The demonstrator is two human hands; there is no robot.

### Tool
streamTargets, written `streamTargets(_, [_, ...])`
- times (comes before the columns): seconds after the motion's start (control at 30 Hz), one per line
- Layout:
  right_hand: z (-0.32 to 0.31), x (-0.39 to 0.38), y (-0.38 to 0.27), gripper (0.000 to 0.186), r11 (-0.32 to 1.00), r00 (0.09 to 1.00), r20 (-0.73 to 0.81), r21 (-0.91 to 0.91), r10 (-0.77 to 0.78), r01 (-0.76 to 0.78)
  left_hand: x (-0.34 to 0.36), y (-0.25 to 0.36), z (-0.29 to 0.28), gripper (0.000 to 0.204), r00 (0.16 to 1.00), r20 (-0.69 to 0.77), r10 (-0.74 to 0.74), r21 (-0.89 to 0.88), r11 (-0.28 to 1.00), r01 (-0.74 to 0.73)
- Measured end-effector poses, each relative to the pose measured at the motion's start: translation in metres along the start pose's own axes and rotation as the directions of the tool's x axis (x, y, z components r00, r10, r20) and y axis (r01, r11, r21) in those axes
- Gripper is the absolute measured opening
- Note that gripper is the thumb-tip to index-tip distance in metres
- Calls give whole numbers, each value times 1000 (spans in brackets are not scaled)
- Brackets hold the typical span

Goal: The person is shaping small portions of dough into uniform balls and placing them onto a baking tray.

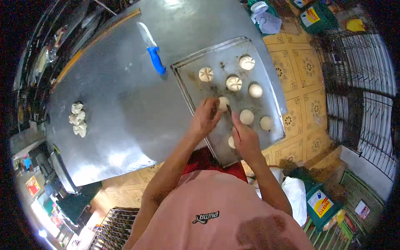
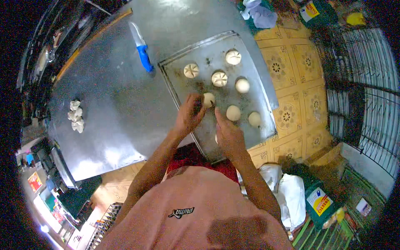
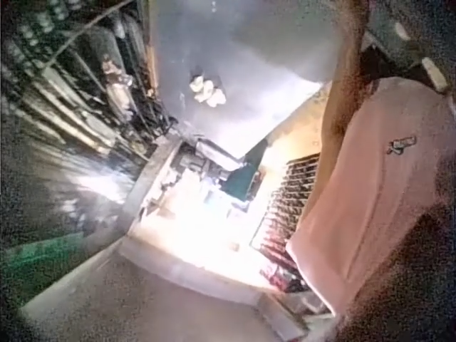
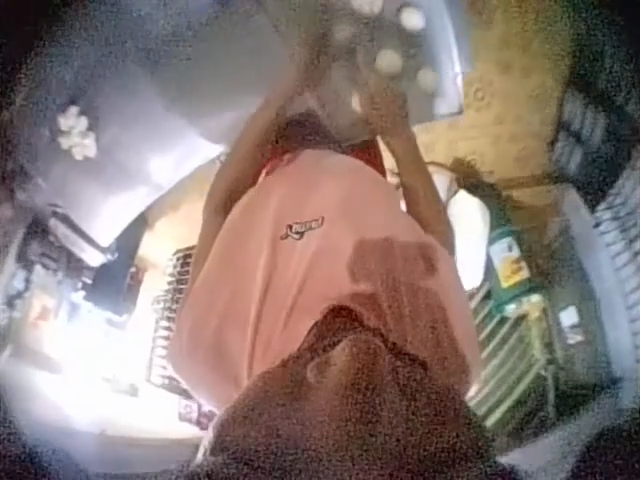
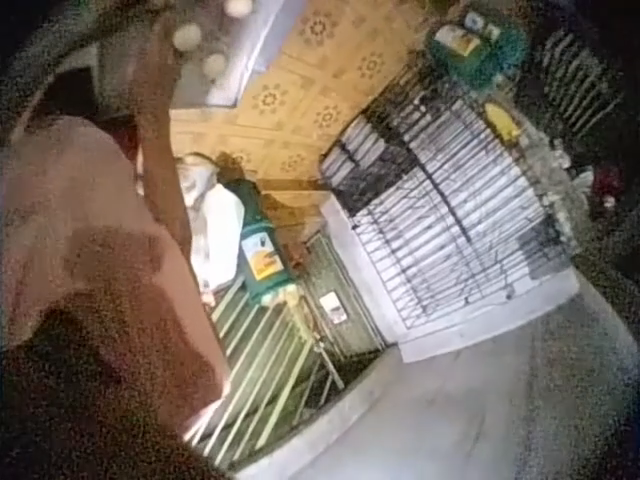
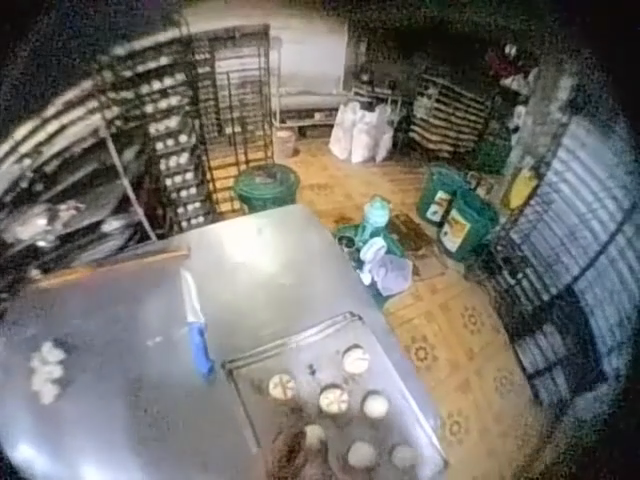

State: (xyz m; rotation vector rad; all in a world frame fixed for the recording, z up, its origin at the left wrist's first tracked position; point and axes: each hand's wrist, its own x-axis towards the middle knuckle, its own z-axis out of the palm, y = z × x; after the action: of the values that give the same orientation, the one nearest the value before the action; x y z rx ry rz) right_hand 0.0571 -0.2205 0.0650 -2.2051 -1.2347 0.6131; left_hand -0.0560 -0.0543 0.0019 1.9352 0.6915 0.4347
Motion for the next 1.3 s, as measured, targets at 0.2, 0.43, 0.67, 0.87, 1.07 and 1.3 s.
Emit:
streamTargets(0.2, [19,44,0,53,998,999,-4,-55,42,-42,14,-20,8,44,991,-29,134,35,990,-133])
streamTargets(0.43, [-9,-23,-17,51,990,996,52,-125,75,-68,-2,-28,8,40,999,-41,-24,-57,998,22])
streamTargets(0.67, [15,46,-13,55,993,998,33,-109,55,-52,7,-25,10,40,998,-57,25,-161,986,-34])
streamTargets(0.87, [-11,-8,-29,54,981,977,154,-146,147,-124,2,-31,4,44,993,25,-111,-77,991,113])
streamTargets(1.07, [7,31,-27,50,1000,998,-55,-28,4,-5,2,-31,5,45,999,-40,-23,-61,998,21])
streamTargets(1.3, [-1,15,-28,48,972,969,153,-165,192,-167,8,-22,-4,43,999,-32,1,39,999,0])
